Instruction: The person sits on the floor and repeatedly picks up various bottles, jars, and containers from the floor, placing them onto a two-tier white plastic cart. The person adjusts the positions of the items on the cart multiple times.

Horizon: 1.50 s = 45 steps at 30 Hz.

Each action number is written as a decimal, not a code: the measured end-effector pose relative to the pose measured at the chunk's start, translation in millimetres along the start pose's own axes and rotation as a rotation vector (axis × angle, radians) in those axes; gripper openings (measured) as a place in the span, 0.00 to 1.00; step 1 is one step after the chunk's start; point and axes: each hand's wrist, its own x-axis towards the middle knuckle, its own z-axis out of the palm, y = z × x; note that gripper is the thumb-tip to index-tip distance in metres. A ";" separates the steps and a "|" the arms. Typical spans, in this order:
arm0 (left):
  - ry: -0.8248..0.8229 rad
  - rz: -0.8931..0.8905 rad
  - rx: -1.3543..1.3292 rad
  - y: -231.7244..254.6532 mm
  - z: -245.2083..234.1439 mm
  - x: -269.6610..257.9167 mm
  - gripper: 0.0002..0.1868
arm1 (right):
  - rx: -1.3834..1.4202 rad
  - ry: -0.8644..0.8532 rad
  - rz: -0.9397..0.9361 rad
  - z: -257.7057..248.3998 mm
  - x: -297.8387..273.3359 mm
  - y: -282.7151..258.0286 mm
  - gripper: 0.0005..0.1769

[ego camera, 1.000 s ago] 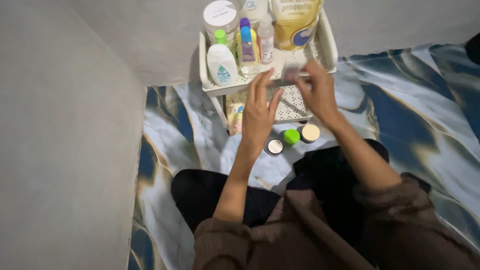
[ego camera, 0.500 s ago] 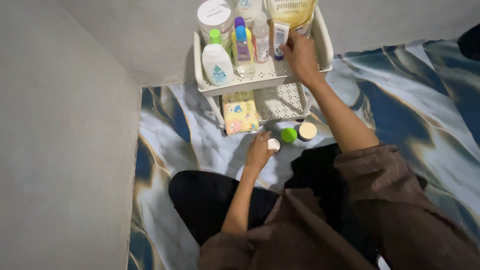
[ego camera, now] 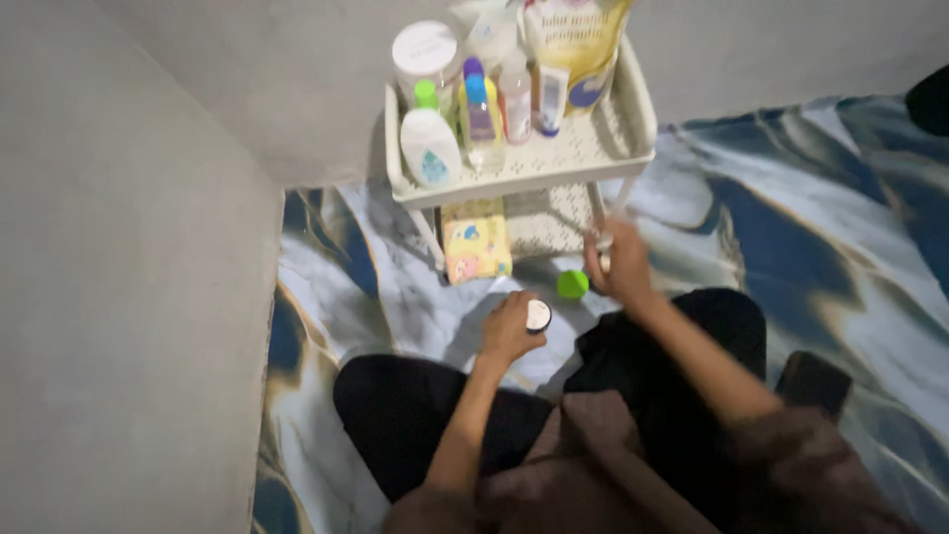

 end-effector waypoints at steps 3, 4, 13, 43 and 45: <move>0.066 0.039 -0.025 34.5 -70.3 4.3 0.44 | 0.012 -0.327 0.167 -3.0 -58.4 12.7 0.27; 0.173 0.104 -0.002 48.0 -93.1 11.8 0.44 | -0.023 -0.443 0.185 2.6 -71.5 18.7 0.32; 0.575 0.370 0.168 128.3 -211.5 107.4 0.39 | -0.386 -0.786 0.139 58.1 -122.7 49.4 0.42; 0.516 0.168 0.367 109.6 -173.9 157.3 0.28 | -0.349 -0.552 0.008 -37.8 188.8 27.5 0.35; 0.745 0.202 0.421 119.8 -163.0 146.0 0.25 | -0.403 -0.567 -0.012 -29.4 185.7 35.7 0.36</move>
